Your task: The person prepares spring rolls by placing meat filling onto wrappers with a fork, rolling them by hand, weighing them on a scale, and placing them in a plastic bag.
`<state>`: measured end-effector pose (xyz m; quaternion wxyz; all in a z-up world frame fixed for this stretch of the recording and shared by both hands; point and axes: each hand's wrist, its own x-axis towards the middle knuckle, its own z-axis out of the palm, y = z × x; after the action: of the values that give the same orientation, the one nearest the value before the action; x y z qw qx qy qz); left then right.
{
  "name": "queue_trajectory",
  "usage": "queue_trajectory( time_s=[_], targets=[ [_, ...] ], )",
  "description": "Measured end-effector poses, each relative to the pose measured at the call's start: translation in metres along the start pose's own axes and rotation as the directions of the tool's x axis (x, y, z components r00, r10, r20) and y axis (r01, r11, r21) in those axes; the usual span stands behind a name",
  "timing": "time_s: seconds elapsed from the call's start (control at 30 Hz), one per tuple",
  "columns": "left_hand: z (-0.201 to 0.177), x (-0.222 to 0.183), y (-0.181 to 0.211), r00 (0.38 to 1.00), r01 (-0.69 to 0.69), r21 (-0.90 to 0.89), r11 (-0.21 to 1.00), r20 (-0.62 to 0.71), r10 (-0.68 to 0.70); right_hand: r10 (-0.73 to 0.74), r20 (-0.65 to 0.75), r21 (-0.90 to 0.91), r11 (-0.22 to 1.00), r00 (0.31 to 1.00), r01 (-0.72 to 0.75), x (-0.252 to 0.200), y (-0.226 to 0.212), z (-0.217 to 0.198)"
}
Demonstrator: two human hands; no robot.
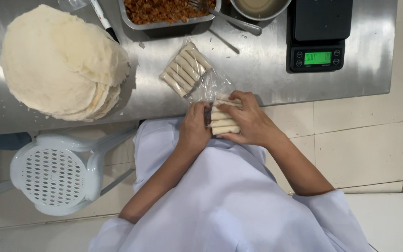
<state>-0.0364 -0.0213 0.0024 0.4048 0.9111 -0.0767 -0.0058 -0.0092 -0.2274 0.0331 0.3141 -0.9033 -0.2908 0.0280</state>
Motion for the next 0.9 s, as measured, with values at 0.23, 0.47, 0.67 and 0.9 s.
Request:
queue_trajectory(
  time_s=[0.23, 0.47, 0.67, 0.9],
  targets=[
    [0.014, -0.014, -0.016, 0.997, 0.076, -0.024, 0.997, -0.008, -0.077, 0.032, -0.132, -0.127, 0.991, 0.991, -0.049, 0.0, 0.013, 0.02],
    [0.003, -0.013, -0.002, 0.983, -0.053, 0.067, 0.996, -0.173, 0.064, 0.128, -0.201, -0.151, 0.975, 0.971, -0.16, -0.004, 0.007, 0.035],
    [-0.008, -0.003, 0.012, 0.934, -0.213, 0.242, 0.947, -0.234, 0.27, 0.244, -0.34, -0.124, 0.946, 0.908, -0.301, -0.002, -0.007, 0.059],
    [0.015, -0.013, -0.002, 0.944, -0.148, 0.101, 0.984, -0.281, 0.17, 0.349, -0.438, 0.013, 0.924, 0.828, -0.383, 0.002, -0.001, 0.074]
  ],
)
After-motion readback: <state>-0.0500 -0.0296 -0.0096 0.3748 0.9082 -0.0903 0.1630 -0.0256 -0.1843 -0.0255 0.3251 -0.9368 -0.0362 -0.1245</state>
